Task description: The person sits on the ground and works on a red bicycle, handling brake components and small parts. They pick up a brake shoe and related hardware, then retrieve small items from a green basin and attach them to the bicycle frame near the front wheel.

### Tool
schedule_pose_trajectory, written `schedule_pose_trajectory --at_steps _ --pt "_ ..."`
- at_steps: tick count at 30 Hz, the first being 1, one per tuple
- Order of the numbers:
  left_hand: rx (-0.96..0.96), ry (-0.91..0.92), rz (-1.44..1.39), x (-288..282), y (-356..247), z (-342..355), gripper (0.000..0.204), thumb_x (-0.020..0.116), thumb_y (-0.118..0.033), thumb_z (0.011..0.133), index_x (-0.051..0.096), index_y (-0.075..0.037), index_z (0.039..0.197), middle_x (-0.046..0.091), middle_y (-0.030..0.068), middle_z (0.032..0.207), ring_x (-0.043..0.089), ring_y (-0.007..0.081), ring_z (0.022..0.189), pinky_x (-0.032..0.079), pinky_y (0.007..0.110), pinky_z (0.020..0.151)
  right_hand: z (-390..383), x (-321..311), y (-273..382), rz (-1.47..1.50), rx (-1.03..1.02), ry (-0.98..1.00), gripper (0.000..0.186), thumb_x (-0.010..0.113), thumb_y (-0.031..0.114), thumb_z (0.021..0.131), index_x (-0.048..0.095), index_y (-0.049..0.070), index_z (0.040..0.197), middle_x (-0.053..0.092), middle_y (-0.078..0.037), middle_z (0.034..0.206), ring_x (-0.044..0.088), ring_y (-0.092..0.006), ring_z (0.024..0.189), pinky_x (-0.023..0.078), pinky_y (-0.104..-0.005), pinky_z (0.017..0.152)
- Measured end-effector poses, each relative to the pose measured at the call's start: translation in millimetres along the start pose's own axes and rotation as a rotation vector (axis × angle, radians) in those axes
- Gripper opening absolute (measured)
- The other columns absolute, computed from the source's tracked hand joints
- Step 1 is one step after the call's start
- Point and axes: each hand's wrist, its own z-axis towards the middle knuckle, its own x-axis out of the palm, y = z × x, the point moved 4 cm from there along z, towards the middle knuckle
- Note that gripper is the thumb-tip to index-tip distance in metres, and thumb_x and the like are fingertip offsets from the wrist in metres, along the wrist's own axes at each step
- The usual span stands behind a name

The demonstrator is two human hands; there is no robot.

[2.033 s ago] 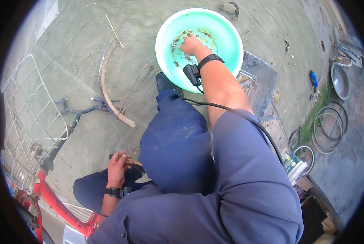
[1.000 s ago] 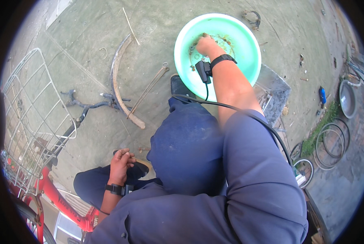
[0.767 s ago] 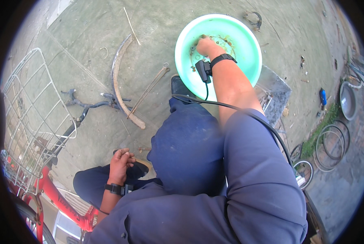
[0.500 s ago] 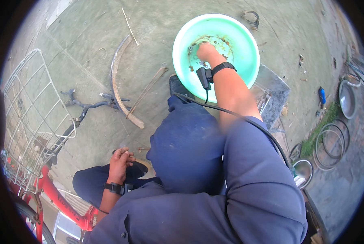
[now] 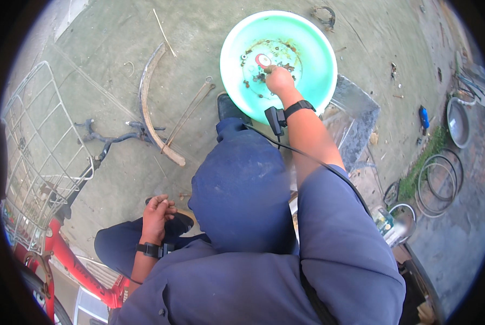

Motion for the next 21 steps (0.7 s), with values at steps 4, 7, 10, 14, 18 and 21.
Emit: schedule_pose_trajectory --at_steps 4,7,10,14,18,21 --pt "-0.005 0.006 -0.005 -0.8 2.5 1.4 0.033 0.057 -0.015 0.100 0.055 0.003 0.128 0.068 0.0113 0.104 0.067 0.0151 0.081 0.051 0.025 0.067 5.6 8.4 9.7 -0.161 -0.029 0.046 0.030 0.056 0.012 0.088 0.074 0.011 0.112 0.072 -0.016 0.111 0.069 -0.0326 0.103 0.053 -0.0420 0.091" --pt "-0.005 0.005 -0.007 -1.9 2.4 1.5 0.034 0.057 -0.015 0.100 0.055 0.003 0.128 0.068 0.0115 0.104 0.067 0.0150 0.081 0.051 0.025 0.067 6.3 14.9 22.7 -0.309 -0.037 0.109 0.027 0.058 0.013 0.088 0.073 0.013 0.111 0.072 -0.015 0.109 0.068 -0.0326 0.104 0.054 -0.0438 0.088" --pt "-0.006 0.002 -0.006 -1.9 1.2 0.8 0.034 0.058 -0.015 0.099 0.055 0.004 0.128 0.068 0.0116 0.104 0.067 0.0149 0.082 0.051 0.025 0.067 7.5 15.4 29.0 -0.338 -0.017 0.061 0.031 0.058 0.013 0.088 0.070 0.013 0.117 0.071 -0.016 0.110 0.069 -0.0333 0.103 0.055 -0.0443 0.087" --pt "0.011 0.001 0.018 -0.6 -2.1 0.7 0.035 0.058 -0.013 0.098 0.054 0.004 0.128 0.068 0.0118 0.104 0.067 0.0147 0.081 0.051 0.024 0.067 17.1 20.8 20.5 -0.362 -0.007 0.059 0.030 0.058 0.011 0.087 0.067 0.011 0.115 0.071 -0.018 0.109 0.069 -0.0337 0.101 0.056 -0.0447 0.085" --pt "0.007 -0.002 -0.005 0.4 -3.3 2.2 0.035 0.060 -0.011 0.096 0.054 0.005 0.127 0.069 0.0113 0.103 0.067 0.0144 0.081 0.051 0.024 0.067 18.5 12.9 -5.5 -0.280 -0.027 -0.033 0.024 0.059 0.010 0.085 0.069 0.008 0.107 0.072 -0.017 0.105 0.069 -0.0338 0.099 0.056 -0.0451 0.082" --pt "0.006 0.009 0.016 1.9 -2.1 2.6 0.036 0.060 -0.012 0.096 0.054 0.005 0.127 0.069 0.0107 0.102 0.067 0.0139 0.081 0.051 0.024 0.067 16.5 7.4 -15.6 -0.272 -0.063 -0.053 0.023 0.058 0.009 0.084 0.070 0.009 0.104 0.072 -0.017 0.102 0.070 -0.0336 0.097 0.056 -0.0452 0.081"
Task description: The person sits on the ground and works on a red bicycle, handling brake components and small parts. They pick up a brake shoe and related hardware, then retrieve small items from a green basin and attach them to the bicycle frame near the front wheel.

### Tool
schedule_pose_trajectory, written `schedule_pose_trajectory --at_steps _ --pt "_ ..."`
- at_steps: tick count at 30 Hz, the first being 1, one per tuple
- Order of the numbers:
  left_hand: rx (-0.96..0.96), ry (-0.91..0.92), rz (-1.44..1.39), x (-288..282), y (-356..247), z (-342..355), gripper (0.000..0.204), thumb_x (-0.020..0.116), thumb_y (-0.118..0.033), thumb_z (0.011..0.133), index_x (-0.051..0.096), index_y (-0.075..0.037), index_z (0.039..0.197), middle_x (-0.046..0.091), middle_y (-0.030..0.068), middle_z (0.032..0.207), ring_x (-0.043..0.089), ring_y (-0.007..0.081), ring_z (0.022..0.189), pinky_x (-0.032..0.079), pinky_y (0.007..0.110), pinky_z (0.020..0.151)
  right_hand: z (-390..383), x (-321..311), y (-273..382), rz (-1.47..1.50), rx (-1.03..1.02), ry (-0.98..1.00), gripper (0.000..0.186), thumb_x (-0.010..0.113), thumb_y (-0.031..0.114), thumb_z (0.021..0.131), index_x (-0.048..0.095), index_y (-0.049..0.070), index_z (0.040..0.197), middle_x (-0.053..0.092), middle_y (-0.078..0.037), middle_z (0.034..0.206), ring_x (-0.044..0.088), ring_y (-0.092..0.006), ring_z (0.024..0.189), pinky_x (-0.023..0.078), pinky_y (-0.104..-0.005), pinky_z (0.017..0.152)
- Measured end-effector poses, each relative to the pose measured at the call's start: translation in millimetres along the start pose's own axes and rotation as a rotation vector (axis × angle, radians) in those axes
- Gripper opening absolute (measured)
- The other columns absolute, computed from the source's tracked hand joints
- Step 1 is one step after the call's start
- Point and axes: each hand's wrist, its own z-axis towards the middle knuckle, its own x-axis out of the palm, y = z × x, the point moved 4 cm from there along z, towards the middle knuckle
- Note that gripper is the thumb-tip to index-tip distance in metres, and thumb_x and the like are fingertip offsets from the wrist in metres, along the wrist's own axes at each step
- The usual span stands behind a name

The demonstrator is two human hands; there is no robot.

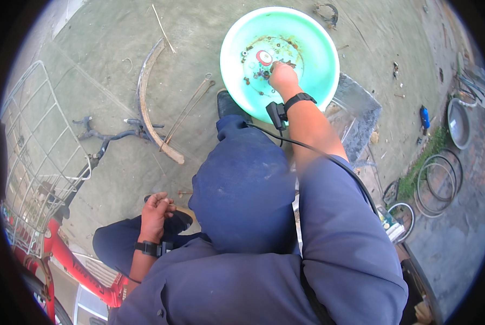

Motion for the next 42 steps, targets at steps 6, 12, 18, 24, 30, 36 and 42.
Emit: schedule_pose_trajectory --at_steps 6,12,18,24,30,36,42 --pt "0.009 0.010 0.034 -0.7 0.2 0.3 0.036 0.060 -0.014 0.097 0.053 0.003 0.128 0.068 0.0096 0.103 0.067 0.0128 0.081 0.051 0.023 0.067 0.8 2.7 30.3 -0.085 -0.005 0.080 0.027 0.056 0.010 0.089 0.069 0.013 0.112 0.071 -0.015 0.108 0.069 -0.0332 0.101 0.056 -0.0443 0.085" --pt "0.005 -0.004 0.039 -0.7 -0.2 0.8 0.035 0.060 -0.013 0.097 0.053 0.003 0.128 0.068 0.0087 0.102 0.066 0.0123 0.080 0.051 0.022 0.066 -6.0 1.5 45.8 -0.186 0.042 0.179 0.028 0.055 0.011 0.090 0.068 0.010 0.115 0.070 -0.016 0.112 0.069 -0.0328 0.104 0.056 -0.0434 0.086" --pt "0.003 -0.003 0.041 1.6 -2.4 1.0 0.034 0.060 -0.013 0.097 0.054 0.003 0.127 0.068 0.0084 0.101 0.066 0.0122 0.080 0.051 0.023 0.066 -9.7 14.8 35.7 -0.164 0.013 0.109 0.022 0.061 0.015 0.087 0.071 0.007 0.105 0.072 -0.016 0.104 0.070 -0.0320 0.097 0.057 -0.0424 0.082" --pt "0.006 -0.009 0.059 2.8 -1.8 -0.5 0.035 0.060 -0.014 0.097 0.054 0.003 0.127 0.068 0.0088 0.101 0.066 0.0126 0.080 0.051 0.023 0.066 -6.7 -1.8 4.3 0.199 0.098 0.068 0.021 0.067 0.020 0.082 0.072 0.006 0.096 0.074 -0.013 0.088 0.072 -0.0231 0.077 0.056 -0.0368 0.072" --pt "0.026 0.011 0.043 0.9 8.0 -5.9 0.035 0.060 -0.014 0.098 0.054 0.004 0.127 0.068 0.0099 0.103 0.067 0.0128 0.081 0.051 0.023 0.066 -24.7 -56.0 -17.4 1.092 0.370 -0.004 0.020 0.071 0.011 0.081 0.065 0.002 0.098 0.072 -0.011 0.086 0.070 -0.0153 0.073 0.050 -0.0269 0.062" --pt "0.069 0.029 0.039 1.0 25.0 -22.9 0.035 0.060 -0.013 0.098 0.054 0.004 0.128 0.068 0.0103 0.104 0.067 0.0131 0.081 0.051 0.023 0.067 -74.5 -130.3 -4.5 1.312 0.164 -0.117 0.018 0.071 0.009 0.087 0.066 0.004 0.103 0.071 -0.005 0.095 0.069 -0.0120 0.076 0.045 -0.0230 0.061" --pt "0.155 0.064 0.008 -1.4 47.6 -44.8 0.036 0.059 -0.013 0.098 0.054 0.004 0.129 0.068 0.0108 0.105 0.067 0.0133 0.081 0.050 0.024 0.066 -160.5 -213.4 23.8 1.238 -0.080 -0.183 0.022 0.073 0.013 0.089 0.071 0.001 0.107 0.072 -0.004 0.096 0.069 -0.0112 0.075 0.044 -0.0211 0.061"
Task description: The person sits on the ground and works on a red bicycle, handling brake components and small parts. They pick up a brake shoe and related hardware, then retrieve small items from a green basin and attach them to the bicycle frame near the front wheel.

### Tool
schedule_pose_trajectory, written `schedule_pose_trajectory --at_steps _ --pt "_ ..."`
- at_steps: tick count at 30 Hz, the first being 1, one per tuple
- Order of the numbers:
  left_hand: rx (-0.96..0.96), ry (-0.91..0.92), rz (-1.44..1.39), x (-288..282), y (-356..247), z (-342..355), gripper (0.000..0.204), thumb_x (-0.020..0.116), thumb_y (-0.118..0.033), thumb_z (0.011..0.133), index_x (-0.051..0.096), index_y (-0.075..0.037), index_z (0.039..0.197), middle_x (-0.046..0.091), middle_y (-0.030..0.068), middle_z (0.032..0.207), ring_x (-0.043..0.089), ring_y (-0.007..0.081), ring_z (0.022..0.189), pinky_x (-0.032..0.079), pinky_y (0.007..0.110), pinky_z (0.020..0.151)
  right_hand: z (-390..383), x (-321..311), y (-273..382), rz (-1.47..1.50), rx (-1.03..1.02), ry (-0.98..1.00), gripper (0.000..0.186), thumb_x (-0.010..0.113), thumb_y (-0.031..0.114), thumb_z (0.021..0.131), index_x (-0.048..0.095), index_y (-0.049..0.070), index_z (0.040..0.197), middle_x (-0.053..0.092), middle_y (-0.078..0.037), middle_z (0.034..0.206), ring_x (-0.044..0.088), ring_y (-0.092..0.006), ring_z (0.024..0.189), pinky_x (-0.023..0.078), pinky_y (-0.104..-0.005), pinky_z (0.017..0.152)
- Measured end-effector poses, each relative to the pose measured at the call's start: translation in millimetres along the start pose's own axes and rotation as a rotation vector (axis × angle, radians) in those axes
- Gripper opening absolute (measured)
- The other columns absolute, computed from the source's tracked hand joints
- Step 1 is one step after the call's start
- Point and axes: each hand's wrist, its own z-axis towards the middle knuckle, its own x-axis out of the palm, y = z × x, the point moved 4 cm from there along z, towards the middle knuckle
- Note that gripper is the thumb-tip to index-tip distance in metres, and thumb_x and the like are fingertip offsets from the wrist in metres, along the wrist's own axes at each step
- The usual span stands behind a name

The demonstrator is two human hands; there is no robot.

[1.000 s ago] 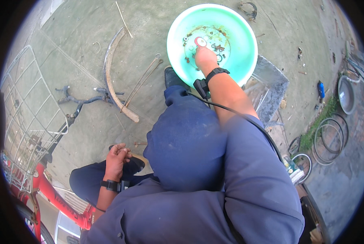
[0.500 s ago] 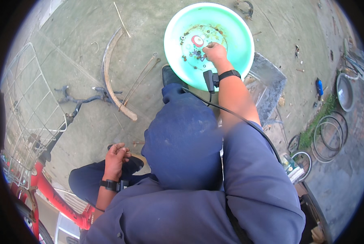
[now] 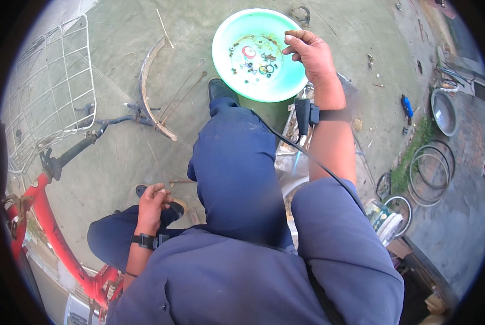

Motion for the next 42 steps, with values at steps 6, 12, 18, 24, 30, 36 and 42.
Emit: schedule_pose_trajectory --at_steps 6,12,18,24,30,36,42 --pt "0.133 0.007 -0.030 -9.1 16.4 -27.0 0.035 0.058 -0.013 0.098 0.053 0.005 0.128 0.066 0.0105 0.106 0.066 0.0139 0.084 0.050 0.024 0.067 -96.2 17.6 119.7 0.022 -0.318 0.162 0.017 0.070 0.020 0.095 0.072 0.004 0.102 0.070 -0.002 0.086 0.067 -0.0092 0.072 0.043 -0.0204 0.058" --pt "0.380 -0.024 -0.104 -21.4 1.7 -63.3 0.033 0.058 -0.013 0.099 0.055 0.003 0.128 0.066 0.0103 0.107 0.066 0.0142 0.086 0.051 0.025 0.070 -200.1 111.9 176.4 0.029 -0.426 0.554 0.017 0.069 0.021 0.097 0.072 0.004 0.099 0.070 -0.002 0.085 0.067 -0.0088 0.070 0.045 -0.0212 0.056" --pt "0.904 -0.085 -0.214 -40.1 -53.8 -149.6 0.029 0.064 -0.011 0.099 0.057 -0.001 0.126 0.067 0.0079 0.109 0.066 0.0147 0.092 0.052 0.026 0.077 -278.4 246.3 135.0 0.209 0.017 0.852 0.020 0.064 0.021 0.100 0.070 0.003 0.104 0.071 -0.004 0.087 0.069 -0.0105 0.069 0.047 -0.0199 0.052" --pt "1.361 -0.356 0.000 -48.3 -82.1 -224.3 0.025 0.071 -0.006 0.092 0.063 -0.001 0.116 0.064 0.0099 0.113 0.063 0.0169 0.098 0.053 0.029 0.081 -333.5 304.3 105.8 0.523 0.236 0.980 0.023 0.062 0.025 0.101 0.068 0.003 0.108 0.072 -0.005 0.091 0.069 -0.0115 0.071 0.047 -0.0206 0.055" --pt "1.492 -0.577 0.113 -49.9 -77.3 -252.6 0.026 0.073 -0.004 0.087 0.065 -0.002 0.112 0.063 0.0113 0.114 0.062 0.0210 0.099 0.052 0.032 0.082 -369.5 316.5 102.7 0.578 0.323 1.062 0.025 0.063 0.028 0.101 0.068 0.004 0.105 0.068 -0.001 0.085 0.061 -0.0104 0.065 0.042 -0.0221 0.053" --pt "1.571 -0.627 0.202 -50.7 -77.4 -262.3 0.024 0.073 -0.001 0.083 0.067 -0.002 0.106 0.063 0.0120 0.111 0.064 0.0241 0.097 0.052 0.033 0.082 -380.2 318.8 101.4 0.539 0.307 1.119 0.024 0.063 0.029 0.100 0.069 0.006 0.098 0.067 0.000 0.082 0.059 -0.0085 0.062 0.038 -0.0211 0.050" --pt "1.608 -0.639 0.259 -54.3 -76.0 -263.3 0.022 0.072 0.000 0.083 0.067 -0.002 0.104 0.064 0.0105 0.103 0.065 0.0231 0.091 0.052 0.032 0.079 -375.8 313.7 99.7 0.397 0.233 1.104 0.024 0.063 0.028 0.101 0.071 0.006 0.099 0.065 0.002 0.080 0.058 -0.0069 0.062 0.038 -0.0209 0.050"
